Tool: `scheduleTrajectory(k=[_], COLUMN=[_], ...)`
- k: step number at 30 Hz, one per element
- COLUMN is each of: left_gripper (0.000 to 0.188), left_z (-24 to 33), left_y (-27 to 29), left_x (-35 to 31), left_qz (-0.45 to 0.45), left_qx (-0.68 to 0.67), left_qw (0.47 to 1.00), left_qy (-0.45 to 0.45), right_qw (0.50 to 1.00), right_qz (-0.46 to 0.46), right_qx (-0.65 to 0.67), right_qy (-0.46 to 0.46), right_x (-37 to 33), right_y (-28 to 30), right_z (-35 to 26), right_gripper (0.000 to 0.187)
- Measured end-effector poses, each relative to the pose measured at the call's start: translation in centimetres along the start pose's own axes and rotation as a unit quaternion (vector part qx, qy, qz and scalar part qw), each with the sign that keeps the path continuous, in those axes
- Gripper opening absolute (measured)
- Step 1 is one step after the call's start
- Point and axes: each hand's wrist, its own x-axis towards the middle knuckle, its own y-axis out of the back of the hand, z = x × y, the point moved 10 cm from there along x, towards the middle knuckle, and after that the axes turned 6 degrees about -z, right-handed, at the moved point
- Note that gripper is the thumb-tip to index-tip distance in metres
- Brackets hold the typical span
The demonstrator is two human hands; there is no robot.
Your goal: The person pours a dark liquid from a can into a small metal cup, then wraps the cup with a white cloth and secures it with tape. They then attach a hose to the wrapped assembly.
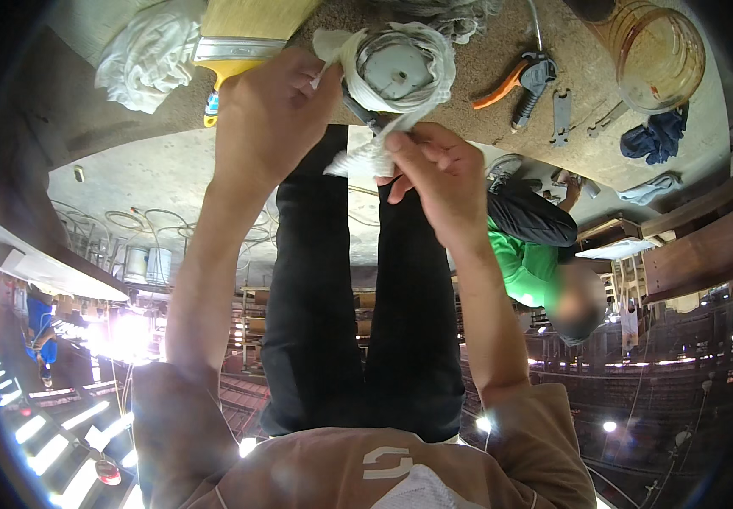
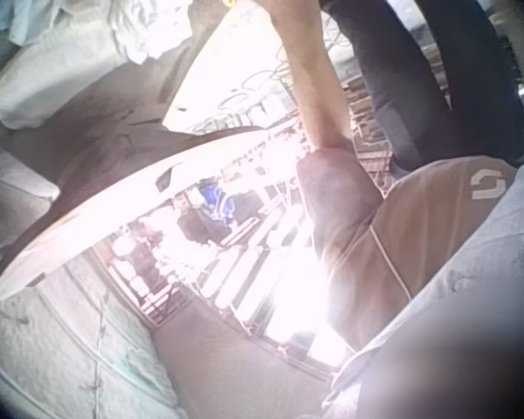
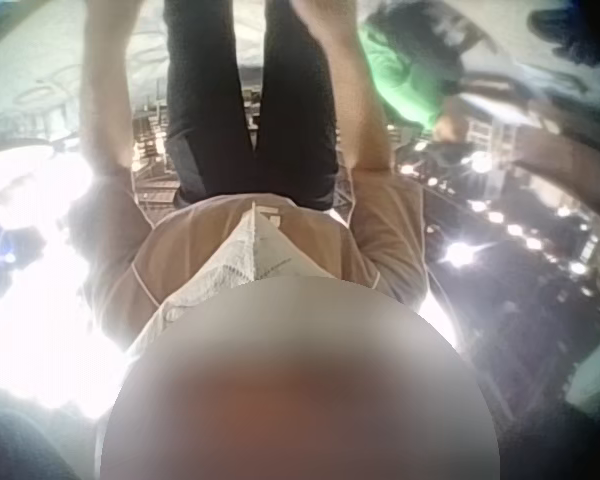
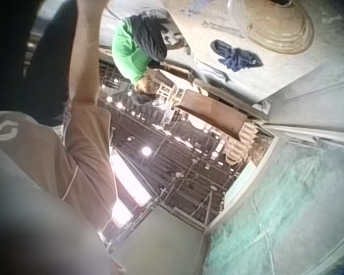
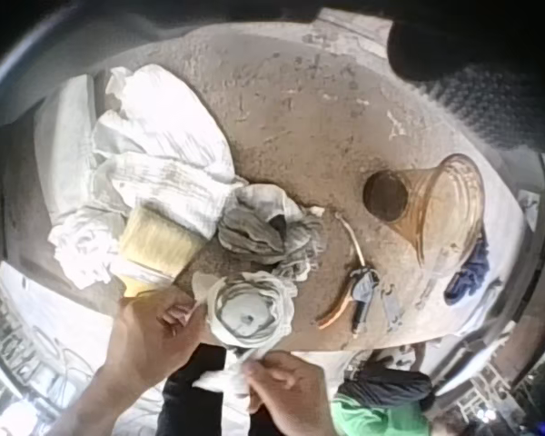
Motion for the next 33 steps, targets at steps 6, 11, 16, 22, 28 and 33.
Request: scheduleTrajectory(k=[6, 11, 16, 22, 28, 33], left_gripper=[0.014, 0.015, 0.016, 0.019, 0.030, 0.027], left_z=[1.1, -0.4, -3.4, -4.4, -4.2, -5.3], left_y=[-1.0, -1.3, -3.4, -4.5, -6.3, -5.7], left_x=[-0.1, -0.7, -2.3, -3.0, -2.9, -3.3], left_qz=[-0.032, -0.037, -0.072, -0.039, -0.013, 0.012], left_qx=[0.016, -0.070, -0.270, -0.504, -0.645, -0.550], left_qw=[0.998, 0.997, 0.951, 0.850, 0.755, 0.824], left_qy=[-0.045, 0.001, 0.130, 0.150, 0.122, 0.137], right_qw=[0.995, 0.981, 0.988, 0.982, 0.891, 0.892], right_qz=[0.045, 0.108, 0.104, 0.122, 0.162, 0.171], right_qx=[0.075, 0.160, 0.104, -0.106, -0.334, -0.359], right_qy=[-0.057, 0.004, 0.048, 0.096, 0.263, 0.215], right_x=[1.5, 1.7, 1.8, 1.8, 2.6, 2.2], right_y=[-2.2, -2.8, -3.1, -3.7, -4.1, -3.6], right_z=[0.6, 0.6, -1.0, -4.0, -7.8, -6.5], right_gripper=[0.025, 0.026, 0.026, 0.027, 0.023, 0.020])
